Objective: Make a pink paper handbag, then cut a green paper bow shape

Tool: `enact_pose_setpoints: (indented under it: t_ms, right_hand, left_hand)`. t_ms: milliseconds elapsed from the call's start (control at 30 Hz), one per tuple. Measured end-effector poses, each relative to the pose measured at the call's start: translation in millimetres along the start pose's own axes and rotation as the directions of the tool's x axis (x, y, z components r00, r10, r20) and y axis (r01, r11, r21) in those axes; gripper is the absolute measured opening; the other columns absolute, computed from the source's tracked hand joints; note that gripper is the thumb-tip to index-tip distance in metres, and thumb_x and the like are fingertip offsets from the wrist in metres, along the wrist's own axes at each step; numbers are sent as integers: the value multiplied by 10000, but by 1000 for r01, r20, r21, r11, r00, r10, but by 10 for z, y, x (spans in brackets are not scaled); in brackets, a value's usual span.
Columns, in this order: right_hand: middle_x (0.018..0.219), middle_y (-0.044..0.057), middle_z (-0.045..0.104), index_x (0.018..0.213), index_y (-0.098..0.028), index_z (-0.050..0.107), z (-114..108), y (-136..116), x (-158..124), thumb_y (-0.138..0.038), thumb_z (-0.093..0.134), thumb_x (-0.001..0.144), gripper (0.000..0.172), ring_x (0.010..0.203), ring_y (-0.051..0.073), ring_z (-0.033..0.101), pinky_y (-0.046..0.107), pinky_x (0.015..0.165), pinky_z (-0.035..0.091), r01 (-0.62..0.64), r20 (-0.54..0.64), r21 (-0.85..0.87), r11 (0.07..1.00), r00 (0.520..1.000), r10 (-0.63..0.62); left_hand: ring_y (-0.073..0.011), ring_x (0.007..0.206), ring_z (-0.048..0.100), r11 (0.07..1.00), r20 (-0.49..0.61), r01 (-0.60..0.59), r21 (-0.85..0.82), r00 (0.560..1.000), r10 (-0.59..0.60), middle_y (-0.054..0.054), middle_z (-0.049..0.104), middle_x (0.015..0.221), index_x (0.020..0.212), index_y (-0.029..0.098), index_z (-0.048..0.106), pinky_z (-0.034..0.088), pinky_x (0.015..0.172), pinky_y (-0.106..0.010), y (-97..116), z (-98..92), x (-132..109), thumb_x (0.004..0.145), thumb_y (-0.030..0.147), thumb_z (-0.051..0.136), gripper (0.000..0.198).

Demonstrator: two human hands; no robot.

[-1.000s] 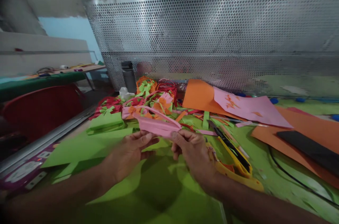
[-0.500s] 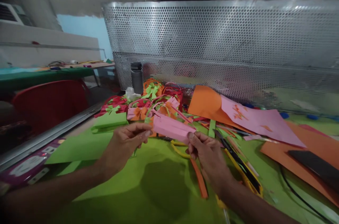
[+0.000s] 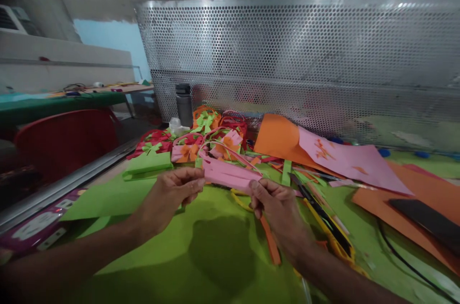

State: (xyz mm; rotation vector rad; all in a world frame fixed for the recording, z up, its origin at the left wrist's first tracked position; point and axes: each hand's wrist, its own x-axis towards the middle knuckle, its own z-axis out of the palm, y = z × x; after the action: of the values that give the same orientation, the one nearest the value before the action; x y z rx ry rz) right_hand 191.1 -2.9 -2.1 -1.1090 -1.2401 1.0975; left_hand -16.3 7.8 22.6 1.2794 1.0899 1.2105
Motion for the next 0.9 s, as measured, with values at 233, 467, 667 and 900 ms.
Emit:
enact_pose_setpoints:
  t_ms: [233, 467, 667, 900]
  right_hand:
    - [474, -36, 495, 531, -173, 550, 18, -37, -15, -420, 600, 758, 339, 407, 78, 426, 210, 400, 316, 7, -1, -94, 996, 1000, -7]
    - [468, -35, 501, 525, -181, 522, 20, -59, -22, -406, 578, 762, 332, 368, 73, 414, 215, 383, 309, 30, -6, -184, 983, 999, -31]
    - [437, -50, 456, 501, -187, 479, 20, -96, -32, -369, 557, 785, 347, 373, 66, 371, 205, 388, 286, 85, -8, -257, 963, 996, -90]
    - [437, -59, 433, 519, -184, 472, 19, -106, -64, -374, 519, 821, 360, 367, 60, 346, 200, 379, 266, 107, -15, -328, 939, 993, -118]
  left_hand:
    - [-25, 302, 360, 968, 227, 222, -117, 955, -191, 22, 584, 496, 901, 144, 602, 229, 307, -141, -38, -8, 7, 692, 348, 679, 302]
    - [-41, 286, 394, 994, 126, 102, -31, 987, -97, 21, 579, 483, 676, 143, 554, 283, 295, -150, -33, 19, 7, 712, 315, 631, 191]
    - [-34, 280, 367, 992, 100, 46, 115, 993, -58, 33, 538, 435, 579, 151, 528, 237, 296, -147, 38, 28, -18, 740, 298, 596, 228]
    - [-46, 277, 384, 971, 94, 37, 238, 994, -61, 32, 540, 421, 654, 150, 564, 255, 299, -144, 36, 11, 6, 731, 307, 606, 180]
